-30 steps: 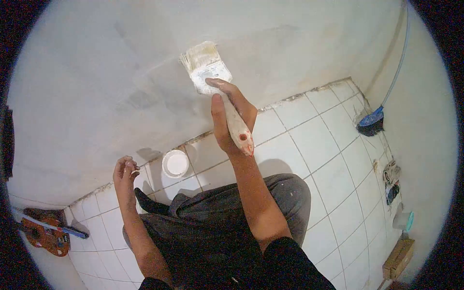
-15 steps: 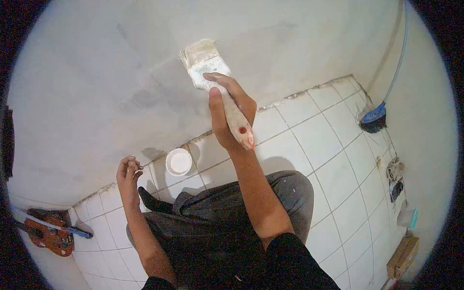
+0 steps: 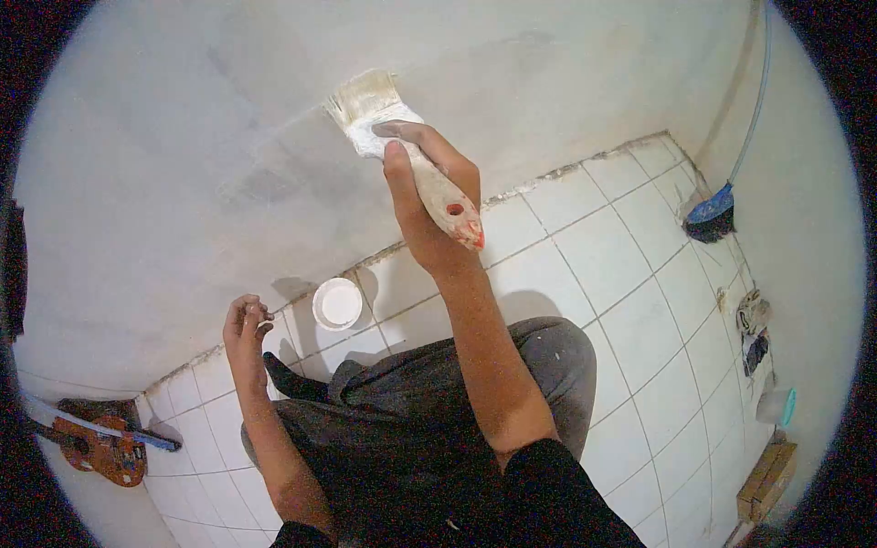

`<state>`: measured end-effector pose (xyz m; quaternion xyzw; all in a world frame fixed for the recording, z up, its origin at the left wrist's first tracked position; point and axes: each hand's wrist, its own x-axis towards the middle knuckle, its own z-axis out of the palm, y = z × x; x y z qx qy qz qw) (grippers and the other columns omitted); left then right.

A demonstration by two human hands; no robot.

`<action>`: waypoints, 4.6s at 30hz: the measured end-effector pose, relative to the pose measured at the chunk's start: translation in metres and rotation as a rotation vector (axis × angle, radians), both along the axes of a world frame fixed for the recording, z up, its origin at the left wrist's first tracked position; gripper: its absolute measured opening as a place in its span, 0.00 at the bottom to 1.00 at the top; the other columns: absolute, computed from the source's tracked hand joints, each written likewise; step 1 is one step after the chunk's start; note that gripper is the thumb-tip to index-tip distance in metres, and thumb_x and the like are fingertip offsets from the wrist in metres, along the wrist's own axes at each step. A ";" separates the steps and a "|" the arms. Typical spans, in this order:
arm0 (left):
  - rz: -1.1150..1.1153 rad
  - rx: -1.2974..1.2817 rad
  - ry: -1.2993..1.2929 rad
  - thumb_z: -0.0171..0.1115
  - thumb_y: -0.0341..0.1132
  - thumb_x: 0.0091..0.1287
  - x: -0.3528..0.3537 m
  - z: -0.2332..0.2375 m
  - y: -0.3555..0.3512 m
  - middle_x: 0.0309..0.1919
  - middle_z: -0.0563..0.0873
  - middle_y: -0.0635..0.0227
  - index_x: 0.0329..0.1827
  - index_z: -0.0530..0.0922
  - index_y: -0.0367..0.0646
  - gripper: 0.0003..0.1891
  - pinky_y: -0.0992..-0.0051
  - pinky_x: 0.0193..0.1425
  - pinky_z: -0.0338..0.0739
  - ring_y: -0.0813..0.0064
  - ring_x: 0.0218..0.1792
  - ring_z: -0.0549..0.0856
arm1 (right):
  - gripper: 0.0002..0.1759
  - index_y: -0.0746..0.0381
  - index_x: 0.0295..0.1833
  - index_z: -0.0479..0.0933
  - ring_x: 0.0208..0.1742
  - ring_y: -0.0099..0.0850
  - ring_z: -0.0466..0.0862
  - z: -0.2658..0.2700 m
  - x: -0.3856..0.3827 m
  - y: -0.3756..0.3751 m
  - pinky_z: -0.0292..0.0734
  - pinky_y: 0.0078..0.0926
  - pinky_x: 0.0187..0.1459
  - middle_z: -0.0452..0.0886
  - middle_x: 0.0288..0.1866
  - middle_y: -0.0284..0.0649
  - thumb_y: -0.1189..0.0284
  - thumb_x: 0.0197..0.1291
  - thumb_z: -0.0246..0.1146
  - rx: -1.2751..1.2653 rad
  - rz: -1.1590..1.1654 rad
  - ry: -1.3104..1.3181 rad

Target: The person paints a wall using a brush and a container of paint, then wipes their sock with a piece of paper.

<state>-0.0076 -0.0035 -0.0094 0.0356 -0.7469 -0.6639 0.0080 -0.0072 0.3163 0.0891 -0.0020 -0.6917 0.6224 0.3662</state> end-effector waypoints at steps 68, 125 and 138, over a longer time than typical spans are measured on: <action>0.040 0.193 0.075 0.60 0.36 0.72 0.002 0.003 -0.018 0.37 0.83 0.71 0.49 0.79 0.41 0.10 0.77 0.43 0.76 0.79 0.38 0.81 | 0.30 0.53 0.68 0.75 0.71 0.41 0.72 0.088 0.004 0.037 0.75 0.39 0.66 0.75 0.70 0.35 0.79 0.57 0.61 1.327 -0.193 0.182; 0.022 0.188 0.085 0.59 0.34 0.72 -0.001 0.007 -0.015 0.36 0.83 0.74 0.49 0.80 0.44 0.08 0.78 0.43 0.75 0.81 0.38 0.80 | 0.27 0.55 0.66 0.77 0.65 0.37 0.80 0.147 0.010 0.047 0.77 0.32 0.64 0.80 0.65 0.40 0.82 0.61 0.65 1.320 -0.132 0.099; 0.034 0.196 0.086 0.59 0.34 0.72 0.000 0.007 -0.017 0.36 0.83 0.73 0.50 0.79 0.42 0.09 0.78 0.44 0.74 0.81 0.39 0.80 | 0.35 0.51 0.69 0.75 0.69 0.37 0.76 0.121 0.013 0.023 0.75 0.31 0.66 0.78 0.67 0.37 0.88 0.56 0.63 1.256 -0.126 0.095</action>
